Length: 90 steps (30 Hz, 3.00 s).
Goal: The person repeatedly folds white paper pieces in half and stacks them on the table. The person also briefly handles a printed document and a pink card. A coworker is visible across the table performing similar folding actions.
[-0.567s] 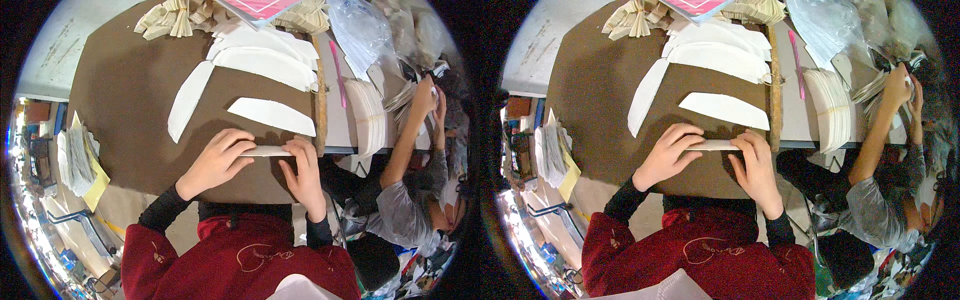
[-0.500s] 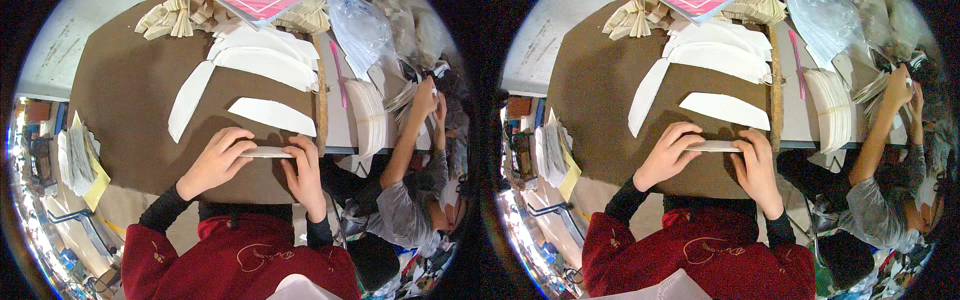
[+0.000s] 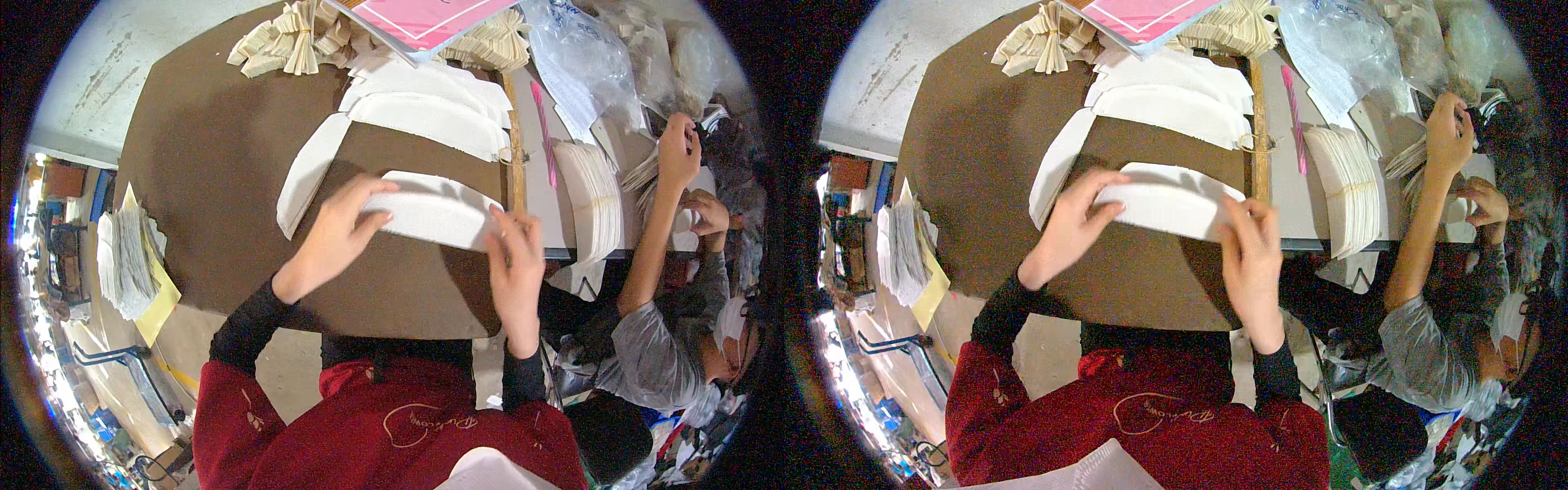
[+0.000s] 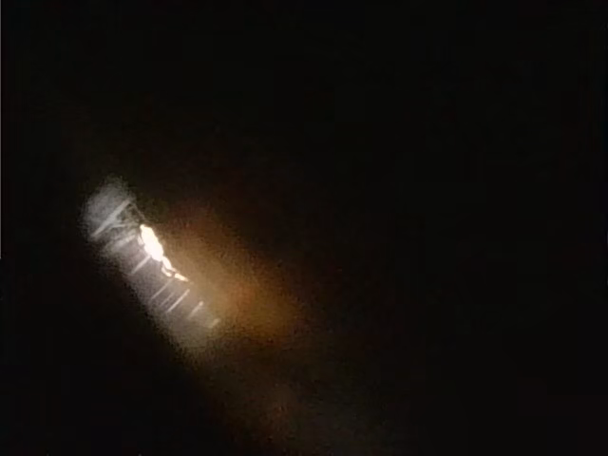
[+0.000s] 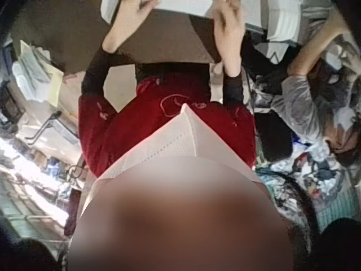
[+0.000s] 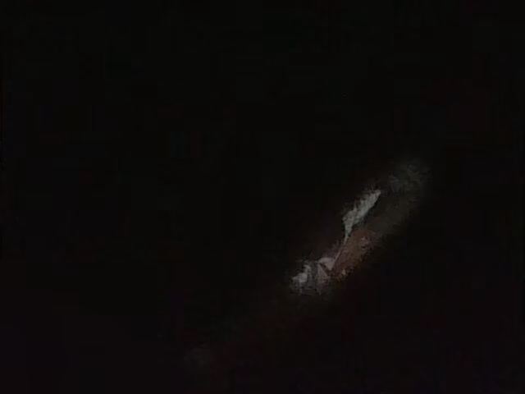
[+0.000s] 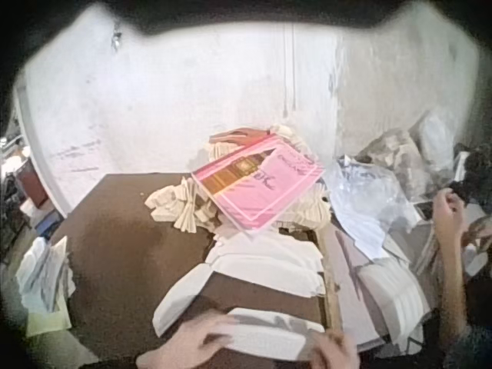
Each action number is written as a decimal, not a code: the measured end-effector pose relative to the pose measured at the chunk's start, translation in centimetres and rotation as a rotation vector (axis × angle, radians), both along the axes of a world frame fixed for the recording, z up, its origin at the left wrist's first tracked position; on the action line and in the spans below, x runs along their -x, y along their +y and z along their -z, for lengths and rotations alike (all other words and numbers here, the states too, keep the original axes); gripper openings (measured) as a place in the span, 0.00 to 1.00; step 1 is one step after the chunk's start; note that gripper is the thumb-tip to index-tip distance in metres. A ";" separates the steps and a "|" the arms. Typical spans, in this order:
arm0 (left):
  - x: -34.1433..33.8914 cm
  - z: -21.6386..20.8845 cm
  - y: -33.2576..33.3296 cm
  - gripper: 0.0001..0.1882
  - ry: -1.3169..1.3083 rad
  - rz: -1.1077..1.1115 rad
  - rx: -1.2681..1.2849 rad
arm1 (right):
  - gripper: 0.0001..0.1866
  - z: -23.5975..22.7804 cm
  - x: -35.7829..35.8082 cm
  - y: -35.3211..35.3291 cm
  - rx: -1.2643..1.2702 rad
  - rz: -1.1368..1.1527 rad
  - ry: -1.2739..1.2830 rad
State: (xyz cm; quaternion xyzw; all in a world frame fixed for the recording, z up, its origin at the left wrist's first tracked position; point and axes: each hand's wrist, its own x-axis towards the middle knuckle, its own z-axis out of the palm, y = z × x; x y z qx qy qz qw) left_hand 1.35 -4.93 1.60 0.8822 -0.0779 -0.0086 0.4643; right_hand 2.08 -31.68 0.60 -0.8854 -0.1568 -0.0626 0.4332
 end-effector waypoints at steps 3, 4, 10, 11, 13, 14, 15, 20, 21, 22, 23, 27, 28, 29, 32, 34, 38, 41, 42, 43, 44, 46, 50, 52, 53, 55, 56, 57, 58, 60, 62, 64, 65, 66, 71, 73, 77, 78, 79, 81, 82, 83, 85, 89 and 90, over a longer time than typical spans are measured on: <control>-2.4 -0.2 0.1 0.25 -0.017 0.058 0.038 | 0.17 -0.2 -2.0 -0.1 -0.006 0.043 -0.009; -2.8 -0.2 0.0 0.26 -0.002 0.086 -0.038 | 0.16 -0.1 -2.5 0.0 -0.004 0.035 -0.007; -3.6 1.0 0.1 0.31 -0.181 0.159 -0.365 | 0.23 0.4 -3.2 -0.1 0.083 0.001 -0.027; -3.6 1.2 0.2 0.31 -0.221 0.173 -0.369 | 0.24 0.5 -3.2 -0.2 0.084 -0.013 -0.037; -3.6 1.6 0.6 0.32 -0.236 0.190 -0.399 | 0.26 0.6 -3.0 -0.2 0.114 -0.026 -0.031; -3.7 1.7 0.8 0.31 -0.224 0.195 -0.383 | 0.26 0.6 -3.0 -0.2 0.127 -0.031 -0.033; -3.7 1.7 0.9 0.31 -0.203 0.196 -0.368 | 0.27 0.7 -2.9 -0.1 0.117 -0.009 -0.015; -3.8 1.7 1.2 0.31 -0.197 0.214 -0.375 | 0.29 1.3 -2.6 0.4 0.356 0.069 -0.155; -3.8 1.7 1.1 0.30 -0.213 0.224 -0.392 | 0.29 1.4 -2.6 0.3 0.361 0.058 -0.149; -3.9 1.6 1.1 0.30 -0.225 0.232 -0.415 | 0.29 1.5 -2.6 0.2 0.367 0.046 -0.145; -3.9 1.6 1.1 0.29 -0.223 0.239 -0.408 | 0.30 1.6 -2.6 0.2 0.372 0.033 -0.142; -4.1 1.6 0.7 0.29 -0.231 0.270 -0.408 | 0.30 2.1 -2.9 0.0 0.396 0.021 -0.136; -4.1 1.6 0.6 0.29 -0.229 0.268 -0.419 | 0.30 2.1 -2.9 0.0 0.394 0.024 -0.119; -4.0 1.6 0.4 0.30 -0.232 0.287 -0.436 | 0.30 2.1 -2.9 0.1 0.385 0.022 -0.094; -3.9 1.4 0.9 0.35 -0.225 0.302 -0.491 | 0.35 1.9 -2.6 0.2 0.493 -0.003 -0.104; -3.6 1.3 1.9 0.38 -0.271 0.307 -0.496 | 0.39 1.6 -2.2 0.2 0.480 0.026 -0.141; -3.5 1.5 6.1 0.44 -0.286 -0.147 -0.611 | 0.46 1.4 -1.2 -0.4 0.269 0.014 -0.114; -2.2 2.5 7.3 0.43 0.004 -0.400 -0.830 | 0.38 1.5 -0.4 -0.8 0.222 0.000 -0.088; -1.6 2.7 7.4 0.41 -0.068 -0.441 -0.694 | 0.37 1.6 -0.2 -0.9 0.208 -0.005 -0.090; -1.0 2.8 7.3 0.38 -0.073 -0.474 -0.562 | 0.32 1.6 0.1 -0.9 0.187 -0.002 -0.092; -0.4 2.7 7.2 0.35 -0.099 -0.487 -0.431 | 0.31 1.5 0.2 -0.9 0.167 -0.024 -0.123; 0.7 1.8 6.8 0.28 -0.124 -0.545 -0.409 | 0.28 1.2 0.6 -0.9 0.154 -0.046 -0.149; 2.9 -1.4 4.6 0.21 -0.206 -0.385 -0.332 | 0.27 -0.2 0.6 0.3 0.004 -0.118 -0.245; 4.1 -2.7 2.4 0.18 -0.102 -0.227 -0.246 | 0.29 -0.9 0.4 1.5 -0.139 -0.197 -0.239; 4.3 -3.1 1.3 0.16 -0.061 -0.111 -0.145 | 0.28 -1.3 0.4 2.1 -0.116 -0.234 -0.188; 4.7 -3.7 -0.5 0.17 0.077 0.096 0.038 | 0.27 -1.9 0.4 2.7 -0.064 -0.319 -0.159; 4.5 -3.8 -1.3 0.19 0.081 0.101 0.109 | 0.23 -2.1 0.5 2.8 -0.149 -0.327 -0.126; 4.2 -3.8 -1.4 0.21 0.165 0.172 0.199 | 0.20 -2.3 0.6 2.4 -0.213 -0.279 -0.147; 3.6 -3.7 -1.4 0.25 0.219 0.268 0.287 | 0.18 -2.5 0.9 1.8 -0.267 -0.239 -0.154; 2.1 -2.7 -1.6 0.34 0.420 0.408 0.574 | 0.13 -2.2 1.2 0.6 -0.319 -0.172 -0.252; 1.0 -1.5 -1.6 0.50 0.566 0.512 0.546 | 0.11 -1.4 1.5 -0.8 -0.314 -0.164 -0.312; 0.7 -0.4 -1.8 0.48 0.465 0.494 0.411 | 0.10 -0.2 1.8 -1.9 -0.252 -0.117 -0.363; 0.8 -0.1 -1.6 0.47 0.497 0.479 0.485 | 0.10 0.3 2.1 -2.4 -0.276 -0.060 -0.378; 0.8 0.2 -1.3 0.46 0.541 0.476 0.542 | 0.15 0.9 2.5 -2.8 -0.337 0.009 -0.336; 1.4 0.6 0.0 0.30 0.610 0.394 0.775 | 0.20 3.6 2.9 -4.4 -0.604 0.429 0.173; 1.6 0.8 -0.1 0.25 0.581 0.383 0.743 | 0.19 4.1 3.0 -4.6 -0.650 0.414 0.210; 1.6 1.1 -0.5 0.21 0.675 0.316 0.964 | 0.19 3.3 2.7 -4.8 -0.669 0.262 0.214; 1.6 1.1 -0.6 0.20 0.656 0.311 0.913 | 0.19 2.7 2.6 -4.8 -0.671 0.198 0.214; 1.5 1.0 -0.7 0.19 0.637 0.305 0.863 | 0.20 2.1 2.3 -5.0 -0.494 0.153 0.157; 1.4 1.0 -0.9 0.18 0.562 0.283 0.694 | 0.23 0.8 1.7 -5.2 -0.144 0.083 0.044; 1.3 1.0 -1.1 0.18 0.506 0.267 0.576 | 0.23 0.3 1.4 -5.1 -0.044 0.020 -0.004; 1.3 1.1 -1.3 0.17 0.423 0.252 0.478 | 0.24 -0.1 1.2 -4.8 0.053 -0.022 -0.048; 1.4 1.3 -1.9 0.16 0.478 0.243 0.523 | 0.26 -0.6 0.8 -3.7 0.115 -0.128 -0.066; 1.6 1.6 -2.4 0.15 0.423 0.278 0.552 | 0.23 -0.3 0.5 -0.3 0.178 -0.318 -0.181; 1.7 1.6 -2.5 0.15 0.459 0.257 0.599 | 0.20 -0.1 0.6 0.5 0.125 -0.308 -0.185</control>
